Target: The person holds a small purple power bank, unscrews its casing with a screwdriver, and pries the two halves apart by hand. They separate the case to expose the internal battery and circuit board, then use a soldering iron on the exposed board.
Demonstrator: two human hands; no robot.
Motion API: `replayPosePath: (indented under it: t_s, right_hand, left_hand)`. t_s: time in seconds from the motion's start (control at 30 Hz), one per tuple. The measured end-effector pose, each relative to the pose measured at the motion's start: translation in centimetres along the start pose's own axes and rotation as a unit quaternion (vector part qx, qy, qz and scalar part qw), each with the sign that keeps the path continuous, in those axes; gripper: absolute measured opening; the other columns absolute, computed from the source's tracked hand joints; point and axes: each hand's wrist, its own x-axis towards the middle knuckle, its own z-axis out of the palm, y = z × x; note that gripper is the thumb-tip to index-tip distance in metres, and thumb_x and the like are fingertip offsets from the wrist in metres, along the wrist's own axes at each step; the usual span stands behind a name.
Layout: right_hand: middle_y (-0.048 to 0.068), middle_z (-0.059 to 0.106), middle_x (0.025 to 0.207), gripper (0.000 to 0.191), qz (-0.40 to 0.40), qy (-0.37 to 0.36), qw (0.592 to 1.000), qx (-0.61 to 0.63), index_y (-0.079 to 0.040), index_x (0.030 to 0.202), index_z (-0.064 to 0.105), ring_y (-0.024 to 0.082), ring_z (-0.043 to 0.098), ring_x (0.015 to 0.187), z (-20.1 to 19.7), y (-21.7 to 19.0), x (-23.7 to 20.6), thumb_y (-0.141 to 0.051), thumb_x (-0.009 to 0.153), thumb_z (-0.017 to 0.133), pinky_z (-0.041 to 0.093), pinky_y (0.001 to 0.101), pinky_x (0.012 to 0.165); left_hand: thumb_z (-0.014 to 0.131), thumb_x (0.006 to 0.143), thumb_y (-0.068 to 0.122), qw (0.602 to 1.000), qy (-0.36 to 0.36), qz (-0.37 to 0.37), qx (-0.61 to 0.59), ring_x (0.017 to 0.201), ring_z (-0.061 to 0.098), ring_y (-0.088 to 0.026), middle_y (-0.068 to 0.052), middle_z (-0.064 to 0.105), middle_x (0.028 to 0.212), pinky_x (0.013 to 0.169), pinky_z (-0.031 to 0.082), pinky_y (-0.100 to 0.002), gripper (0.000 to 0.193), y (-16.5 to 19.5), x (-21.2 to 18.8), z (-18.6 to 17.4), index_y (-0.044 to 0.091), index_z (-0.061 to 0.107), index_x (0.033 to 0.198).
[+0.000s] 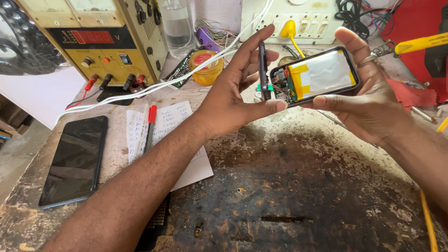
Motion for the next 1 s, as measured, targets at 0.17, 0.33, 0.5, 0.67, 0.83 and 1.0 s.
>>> replayPosePath:
  t_s: [0.17,0.33,0.5,0.67,0.83,1.0]
  right_hand:
    - [0.01,0.05,0.155,0.099,0.017,-0.008,1.0,-0.012,-0.026,0.162,0.031,0.029,0.057,0.138,-1.2,0.1,0.1,0.018,0.081,0.067,0.052,0.0513,0.102]
    - [0.011,0.053,0.146,0.092,0.053,-0.031,0.998,0.0,-0.021,0.156,0.036,0.029,0.062,0.131,-2.4,0.3,0.5,0.015,0.079,0.072,0.056,0.0502,0.102]
    - [0.008,0.057,0.138,0.095,0.132,-0.006,0.988,-0.074,-0.023,0.152,0.042,0.024,0.065,0.121,-2.6,1.2,0.8,0.012,0.07,0.076,0.059,0.0412,0.093]
    - [0.009,0.057,0.139,0.091,0.132,-0.03,0.989,-0.064,-0.02,0.148,0.043,0.023,0.064,0.123,-2.6,1.3,0.7,0.013,0.07,0.075,0.058,0.0403,0.095]
    - [0.01,0.057,0.14,0.087,0.126,-0.049,0.99,-0.038,-0.021,0.146,0.044,0.026,0.065,0.122,-2.9,1.2,0.7,0.014,0.072,0.074,0.059,0.0435,0.093]
    - [0.011,0.056,0.14,0.086,0.113,-0.058,0.99,-0.053,-0.02,0.146,0.042,0.028,0.064,0.123,-3.1,1.3,0.7,0.013,0.073,0.073,0.059,0.045,0.093]
  left_hand:
    - [0.084,0.092,-0.001,0.999,-0.046,-0.004,-0.009,0.16,0.04,-0.023,-0.009,0.044,0.164,0.134,0.031,-0.057,0.109,0.1,0.1,-0.5,0.036,0.014,0.167]
    - [0.074,0.091,-0.008,0.996,-0.065,0.052,-0.034,0.156,0.041,-0.022,-0.007,0.03,0.169,0.128,0.037,-0.049,0.104,0.0,0.0,-0.9,0.035,0.017,0.166]
    - [0.071,0.088,-0.003,0.995,-0.094,-0.038,-0.013,0.149,0.053,-0.022,-0.009,0.043,0.163,0.121,0.048,-0.045,0.1,0.2,-0.3,-1.8,0.03,0.02,0.168]
    - [0.073,0.09,0.002,0.993,-0.116,-0.024,0.011,0.146,0.057,-0.022,-0.008,0.051,0.155,0.124,0.05,-0.045,0.097,0.1,-0.3,-1.8,0.029,0.02,0.167]
    - [0.072,0.087,0.005,0.994,-0.112,0.005,0.008,0.147,0.051,-0.022,-0.007,0.035,0.168,0.114,0.054,-0.044,0.096,-0.1,-0.2,-2.3,0.03,0.02,0.164]
    - [0.08,0.089,0.008,0.991,-0.129,-0.024,0.011,0.144,0.058,-0.023,-0.011,0.043,0.163,0.112,0.057,-0.042,0.095,-0.6,-0.1,-2.4,0.03,0.024,0.162]
